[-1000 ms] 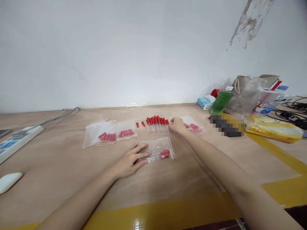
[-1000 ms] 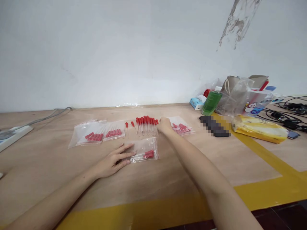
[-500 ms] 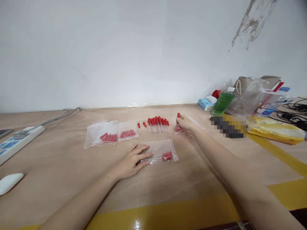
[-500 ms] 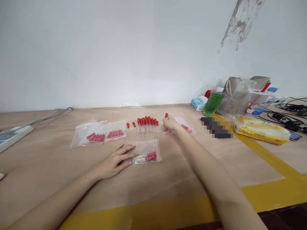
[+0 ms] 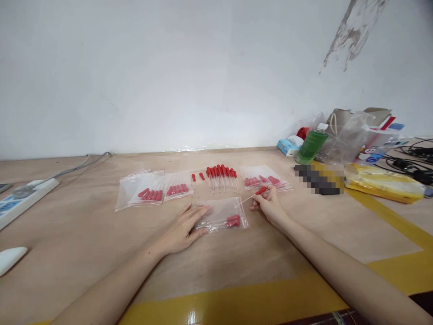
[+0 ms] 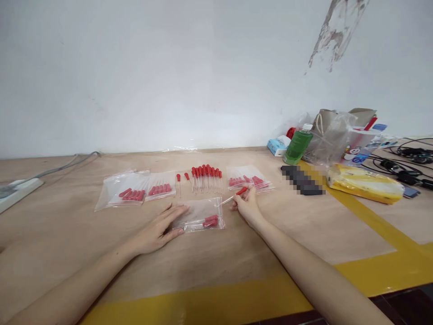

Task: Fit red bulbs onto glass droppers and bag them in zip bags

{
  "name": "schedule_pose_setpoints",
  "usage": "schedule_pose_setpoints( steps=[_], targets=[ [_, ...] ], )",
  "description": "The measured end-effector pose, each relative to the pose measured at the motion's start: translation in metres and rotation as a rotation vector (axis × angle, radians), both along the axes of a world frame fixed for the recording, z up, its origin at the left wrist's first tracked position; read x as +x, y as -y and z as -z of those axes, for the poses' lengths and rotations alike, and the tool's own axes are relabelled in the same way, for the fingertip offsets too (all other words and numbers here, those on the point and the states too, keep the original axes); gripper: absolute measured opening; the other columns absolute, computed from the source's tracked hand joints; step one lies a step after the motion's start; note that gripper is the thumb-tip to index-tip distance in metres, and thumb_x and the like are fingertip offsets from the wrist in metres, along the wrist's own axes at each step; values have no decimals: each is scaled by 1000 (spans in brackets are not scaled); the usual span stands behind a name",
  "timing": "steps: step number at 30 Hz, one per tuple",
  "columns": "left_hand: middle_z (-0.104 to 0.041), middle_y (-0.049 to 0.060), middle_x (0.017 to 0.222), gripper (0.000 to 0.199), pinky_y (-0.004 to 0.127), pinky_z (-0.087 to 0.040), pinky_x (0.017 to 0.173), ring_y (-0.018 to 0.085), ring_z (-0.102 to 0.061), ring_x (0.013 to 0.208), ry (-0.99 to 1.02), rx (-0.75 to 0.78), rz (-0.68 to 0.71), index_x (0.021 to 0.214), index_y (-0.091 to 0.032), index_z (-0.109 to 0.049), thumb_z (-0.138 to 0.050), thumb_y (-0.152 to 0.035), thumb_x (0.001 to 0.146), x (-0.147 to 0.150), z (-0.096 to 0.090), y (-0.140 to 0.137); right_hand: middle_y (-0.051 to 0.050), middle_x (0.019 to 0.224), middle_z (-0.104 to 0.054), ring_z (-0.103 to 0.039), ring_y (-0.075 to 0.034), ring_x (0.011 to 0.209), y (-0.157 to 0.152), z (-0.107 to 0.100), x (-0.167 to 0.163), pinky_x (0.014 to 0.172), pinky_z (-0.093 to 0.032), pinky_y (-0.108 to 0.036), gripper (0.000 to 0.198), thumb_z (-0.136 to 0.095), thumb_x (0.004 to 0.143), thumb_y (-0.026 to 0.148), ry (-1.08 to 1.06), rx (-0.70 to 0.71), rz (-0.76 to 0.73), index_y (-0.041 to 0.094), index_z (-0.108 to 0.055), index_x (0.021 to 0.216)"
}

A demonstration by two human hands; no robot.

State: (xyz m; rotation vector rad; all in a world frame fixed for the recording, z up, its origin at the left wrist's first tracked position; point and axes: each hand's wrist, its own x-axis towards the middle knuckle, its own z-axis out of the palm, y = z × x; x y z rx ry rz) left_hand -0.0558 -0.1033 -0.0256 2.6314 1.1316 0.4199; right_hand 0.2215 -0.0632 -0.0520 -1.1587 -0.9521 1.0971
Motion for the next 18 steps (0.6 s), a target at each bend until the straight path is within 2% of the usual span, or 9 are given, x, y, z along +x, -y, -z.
schedule_pose_setpoints(
  steps=[4, 6, 10, 15, 18],
  targets=[
    [-32, 3, 139, 60, 45, -17, 107, 22, -34, 124, 22, -4, -32, 138, -28, -10, -40, -41, 87, 0, 0, 1, 8, 67, -52, -52, -7, 51, 6, -2, 0, 54, -53, -27, 45, -67, 59, 32, -11, -26, -146, 23, -33, 88],
    [-30, 2, 140, 61, 45, -16, 107, 22, -33, 125, 18, -13, -28, 138, -28, -9, -41, -41, 87, 0, 0, 0, 6, 69, -56, -56, -8, 54, 10, -3, 1, 58, -53, -29, 45, -68, 60, 38, -20, -44, -221, 23, -35, 86],
    [-29, 2, 141, 61, 44, -15, 108, 21, -32, 126, 18, -18, -17, 138, -28, -10, -41, -42, 87, 1, 0, 0, 4, 66, -59, -59, -11, 56, 15, -5, 4, 57, -50, -27, 44, -69, 59, 43, 30, -82, -293, 21, -38, 82],
    [-29, 3, 141, 59, 44, -14, 108, 22, -30, 127, 6, -12, -23, 137, -28, -13, -41, -42, 87, 1, -1, 0, 4, 57, -56, -49, -7, 46, 15, -5, 1, 44, -39, -20, 31, -69, 61, 40, 298, 0, -310, 17, -51, 72],
    [-30, 3, 141, 59, 44, -14, 108, 22, -29, 127, 2, -6, -29, 137, -27, -15, -41, -42, 87, 1, -1, 0, 1, 58, -60, -51, -11, 51, 14, -4, 1, 48, -40, -23, 21, -66, 64, 35, 532, 53, -320, 16, -62, 72]
  ],
)
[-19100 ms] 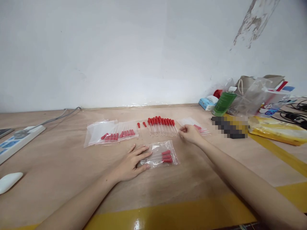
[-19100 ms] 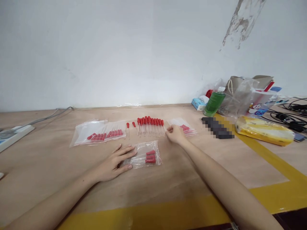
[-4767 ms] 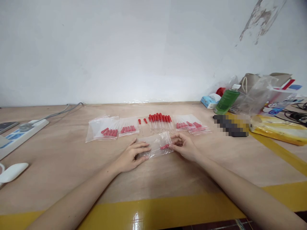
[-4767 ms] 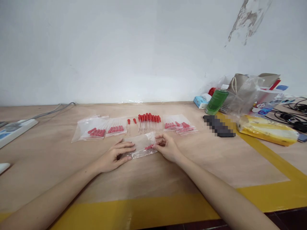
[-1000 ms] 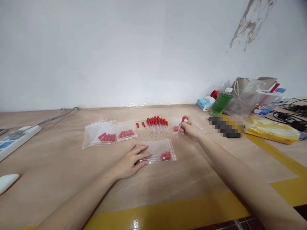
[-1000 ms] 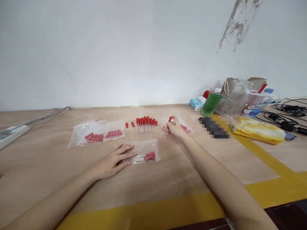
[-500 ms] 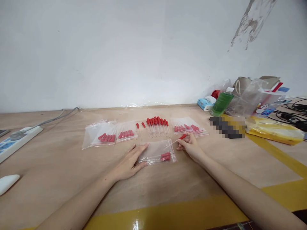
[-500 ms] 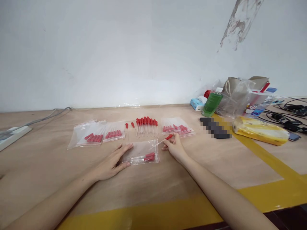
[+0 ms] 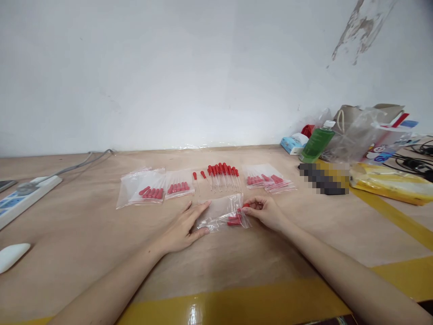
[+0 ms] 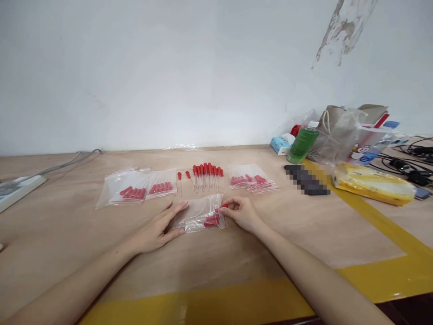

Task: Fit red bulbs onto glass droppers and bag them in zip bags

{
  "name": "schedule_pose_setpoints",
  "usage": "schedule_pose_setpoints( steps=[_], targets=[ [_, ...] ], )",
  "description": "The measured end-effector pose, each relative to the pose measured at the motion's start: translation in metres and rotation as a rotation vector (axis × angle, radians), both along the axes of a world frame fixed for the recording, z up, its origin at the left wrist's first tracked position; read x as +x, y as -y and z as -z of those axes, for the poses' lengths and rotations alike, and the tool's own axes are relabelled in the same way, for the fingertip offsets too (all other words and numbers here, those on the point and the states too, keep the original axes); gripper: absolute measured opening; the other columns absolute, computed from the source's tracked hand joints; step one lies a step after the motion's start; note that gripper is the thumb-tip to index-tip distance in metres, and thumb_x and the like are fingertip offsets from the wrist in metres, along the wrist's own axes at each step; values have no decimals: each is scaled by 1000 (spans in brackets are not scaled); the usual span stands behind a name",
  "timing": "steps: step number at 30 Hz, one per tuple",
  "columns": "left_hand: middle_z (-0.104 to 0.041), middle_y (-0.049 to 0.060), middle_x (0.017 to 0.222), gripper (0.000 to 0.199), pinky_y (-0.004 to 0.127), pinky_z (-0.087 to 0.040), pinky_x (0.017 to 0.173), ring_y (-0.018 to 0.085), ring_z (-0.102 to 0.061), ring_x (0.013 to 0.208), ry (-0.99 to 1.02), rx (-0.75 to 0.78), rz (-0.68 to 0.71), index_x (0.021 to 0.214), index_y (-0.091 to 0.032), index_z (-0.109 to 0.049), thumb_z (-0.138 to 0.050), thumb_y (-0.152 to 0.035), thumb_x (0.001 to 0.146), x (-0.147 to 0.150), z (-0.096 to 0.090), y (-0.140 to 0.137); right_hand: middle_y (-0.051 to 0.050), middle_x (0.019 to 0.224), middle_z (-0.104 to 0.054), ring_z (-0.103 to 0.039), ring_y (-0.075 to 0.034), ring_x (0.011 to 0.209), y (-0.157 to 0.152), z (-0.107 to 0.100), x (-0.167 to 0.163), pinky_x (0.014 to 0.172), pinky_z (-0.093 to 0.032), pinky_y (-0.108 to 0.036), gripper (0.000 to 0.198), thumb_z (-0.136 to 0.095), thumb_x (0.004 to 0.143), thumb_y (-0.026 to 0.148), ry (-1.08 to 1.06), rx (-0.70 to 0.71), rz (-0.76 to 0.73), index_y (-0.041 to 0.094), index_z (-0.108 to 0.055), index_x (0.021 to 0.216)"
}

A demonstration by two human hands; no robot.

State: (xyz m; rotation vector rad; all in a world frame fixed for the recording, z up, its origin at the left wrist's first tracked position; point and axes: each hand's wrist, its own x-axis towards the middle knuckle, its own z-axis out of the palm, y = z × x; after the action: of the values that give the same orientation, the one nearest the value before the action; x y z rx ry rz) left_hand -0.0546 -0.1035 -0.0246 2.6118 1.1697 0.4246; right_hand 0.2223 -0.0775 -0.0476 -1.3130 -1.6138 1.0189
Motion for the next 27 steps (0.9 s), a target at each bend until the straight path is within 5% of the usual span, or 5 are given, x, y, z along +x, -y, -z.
schedule_pose_setpoints(
  steps=[5, 11, 19, 23, 27],
  targets=[
    [-32, 3, 140, 58, 45, -17, 107, 24, -30, 127, -18, 0, -13, 137, -27, -17, -41, -43, 87, 1, -3, 0, -4, 87, -68, -61, -19, 79, 1, -4, 3, 71, -46, -31, 21, -55, 73, 30, 70, 72, -269, 18, -68, 85],
    [-34, 3, 138, 57, 46, -18, 107, 24, -31, 126, -42, 12, -15, 137, -26, -17, -39, -44, 87, 1, -2, 0, -6, 81, -68, -62, -18, 70, 2, -3, -6, 63, -49, -30, 37, -66, 64, 36, -128, -117, -311, 12, -64, 92],
    [-38, 3, 136, 54, 46, -17, 107, 22, -32, 125, -34, 22, 13, 135, -26, -23, -40, -43, 87, 0, 0, -2, -1, 62, -63, -54, -10, 49, 2, 5, -13, 46, -42, -22, 31, -66, 62, 41, -143, -97, -136, 13, -64, 76],
    [-40, 3, 135, 53, 45, -16, 107, 21, -32, 125, -20, 22, 25, 135, -25, -26, -41, -42, 87, 0, 1, -2, 0, 62, -63, -40, -4, 32, -5, -10, -4, 32, -30, -19, 29, -56, 71, 39, -39, -189, -134, 14, -63, 85],
    [-37, 5, 136, 51, 46, -15, 107, 20, -30, 127, -46, 10, 29, 133, -26, -30, -41, -42, 87, 0, 2, -2, -3, 70, -65, -49, -6, 43, -38, -31, 4, 39, -37, -17, 18, -54, 74, 27, 199, -54, 115, 14, -63, 82]
  ],
)
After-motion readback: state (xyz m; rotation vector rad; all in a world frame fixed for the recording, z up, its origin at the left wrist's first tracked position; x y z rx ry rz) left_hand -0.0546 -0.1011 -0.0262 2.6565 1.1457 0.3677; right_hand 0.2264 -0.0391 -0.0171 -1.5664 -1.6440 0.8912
